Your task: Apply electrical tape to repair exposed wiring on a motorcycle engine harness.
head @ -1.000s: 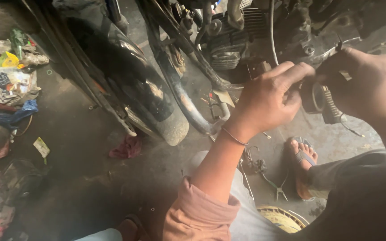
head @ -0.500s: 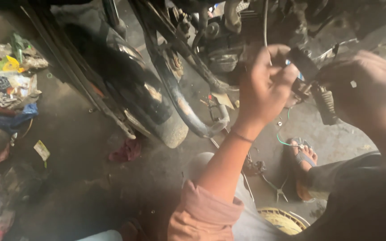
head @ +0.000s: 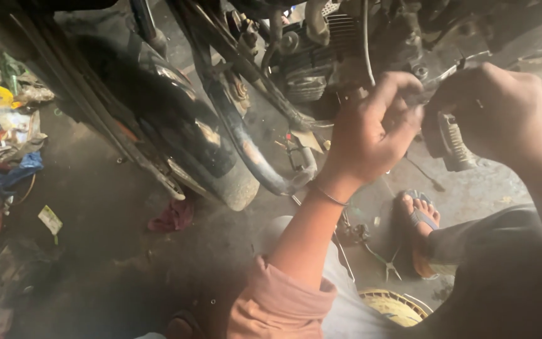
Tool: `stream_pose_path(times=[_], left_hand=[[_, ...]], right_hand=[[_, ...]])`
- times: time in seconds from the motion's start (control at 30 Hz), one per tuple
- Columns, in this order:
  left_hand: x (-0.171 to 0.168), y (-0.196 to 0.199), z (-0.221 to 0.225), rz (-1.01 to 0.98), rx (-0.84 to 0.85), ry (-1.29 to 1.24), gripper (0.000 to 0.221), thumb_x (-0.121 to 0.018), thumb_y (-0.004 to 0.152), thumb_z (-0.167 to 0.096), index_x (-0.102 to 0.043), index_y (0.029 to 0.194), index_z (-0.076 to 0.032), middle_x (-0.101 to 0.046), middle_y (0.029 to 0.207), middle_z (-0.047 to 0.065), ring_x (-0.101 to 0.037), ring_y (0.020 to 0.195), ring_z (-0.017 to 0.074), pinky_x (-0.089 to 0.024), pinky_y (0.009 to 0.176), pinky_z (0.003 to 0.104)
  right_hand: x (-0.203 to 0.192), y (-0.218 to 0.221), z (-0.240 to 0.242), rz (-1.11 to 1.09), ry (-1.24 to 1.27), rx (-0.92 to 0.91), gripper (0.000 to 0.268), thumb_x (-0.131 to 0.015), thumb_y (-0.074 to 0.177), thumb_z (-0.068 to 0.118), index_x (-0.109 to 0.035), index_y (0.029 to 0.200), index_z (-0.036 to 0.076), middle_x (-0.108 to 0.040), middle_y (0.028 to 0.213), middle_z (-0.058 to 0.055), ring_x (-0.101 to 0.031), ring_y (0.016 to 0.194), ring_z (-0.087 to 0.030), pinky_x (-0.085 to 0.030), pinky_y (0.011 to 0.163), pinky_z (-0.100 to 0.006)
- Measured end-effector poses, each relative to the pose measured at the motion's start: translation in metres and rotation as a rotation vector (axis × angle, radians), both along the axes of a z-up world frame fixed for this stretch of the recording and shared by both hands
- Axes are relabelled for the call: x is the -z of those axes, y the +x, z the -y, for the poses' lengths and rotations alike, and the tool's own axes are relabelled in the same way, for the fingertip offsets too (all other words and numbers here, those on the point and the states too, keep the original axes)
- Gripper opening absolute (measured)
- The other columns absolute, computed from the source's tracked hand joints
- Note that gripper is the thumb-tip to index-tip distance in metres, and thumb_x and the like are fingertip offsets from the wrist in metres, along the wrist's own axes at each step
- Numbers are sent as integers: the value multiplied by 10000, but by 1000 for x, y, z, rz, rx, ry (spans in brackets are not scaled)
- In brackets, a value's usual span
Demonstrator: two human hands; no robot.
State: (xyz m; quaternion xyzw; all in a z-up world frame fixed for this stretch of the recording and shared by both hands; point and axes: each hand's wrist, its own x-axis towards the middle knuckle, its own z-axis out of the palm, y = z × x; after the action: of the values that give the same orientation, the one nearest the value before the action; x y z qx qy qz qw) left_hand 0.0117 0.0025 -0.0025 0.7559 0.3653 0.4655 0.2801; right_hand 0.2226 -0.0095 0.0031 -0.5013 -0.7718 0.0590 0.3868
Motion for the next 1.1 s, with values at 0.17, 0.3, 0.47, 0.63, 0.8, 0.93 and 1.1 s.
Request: stream_pose_path(times=[0.17, 0.3, 0.47, 0.63, 0.8, 0.93, 1.1], left_hand=[[-7, -7, 4, 131, 253, -104, 275, -610, 961, -67, -600, 1225, -143, -744, 1056, 33, -761, 931, 154, -602, 814, 263], [-16, -6, 8, 45, 215, -122, 398, -605, 911, -17, -603, 1288, -145, -736, 1086, 38, -745, 882, 142, -602, 721, 249], [-19, -7, 9, 47, 225, -191, 419, -635, 871, -2, -610, 1270, -125, -722, 1065, 43, -716, 781, 142, -587, 721, 280], [-20, -7, 12, 84, 251, -117, 385, -625, 869, 37, -598, 1220, -119, -701, 1078, 43, -707, 907, 143, -587, 779, 258], [-22, -5, 16, 67, 221, -146, 325, -614, 874, 66, -623, 1151, -105, -695, 1042, 39, -714, 910, 143, -588, 815, 265], [-21, -4, 16, 66, 273, -152, 321, -615, 878, 79, -635, 1142, -101, -668, 1022, 49, -718, 926, 150, -587, 788, 255], [-19, 2, 19, 158, 185, -101, 260, -687, 915, 60, -680, 1120, -99, -686, 1039, 49, -728, 935, 150, -585, 806, 246]], right_hand=[[34, 25, 6, -45, -225, 73, 69, -741, 976, 33, -700, 1016, 71, -753, 955, -44, -745, 851, -192, -567, 752, -296], [26, 22, 7, -163, -214, -83, 337, -772, 856, 35, -643, 1168, 38, -730, 1010, -47, -723, 915, -193, -552, 804, -312], [33, 31, 11, -470, -339, -295, 378, -697, 921, -38, -569, 1274, 5, -690, 1121, -58, -682, 1032, -150, -562, 879, -305], [40, 37, 12, -494, -365, -344, 391, -700, 924, -54, -587, 1296, -6, -689, 1095, -94, -662, 989, -149, -550, 891, -322], [33, 37, 13, -219, -280, -71, 313, -837, 844, 49, -679, 1115, 44, -739, 959, -55, -686, 809, -107, -545, 726, -259], [22, 30, 16, -274, -309, -115, 233, -810, 861, 52, -734, 1080, 80, -760, 960, -27, -693, 790, -77, -556, 715, -230], [-8, 2, 22, -716, -238, -197, 426, -775, 852, 144, -615, 1237, 58, -663, 1239, -34, -687, 1051, -94, -568, 883, -249]])
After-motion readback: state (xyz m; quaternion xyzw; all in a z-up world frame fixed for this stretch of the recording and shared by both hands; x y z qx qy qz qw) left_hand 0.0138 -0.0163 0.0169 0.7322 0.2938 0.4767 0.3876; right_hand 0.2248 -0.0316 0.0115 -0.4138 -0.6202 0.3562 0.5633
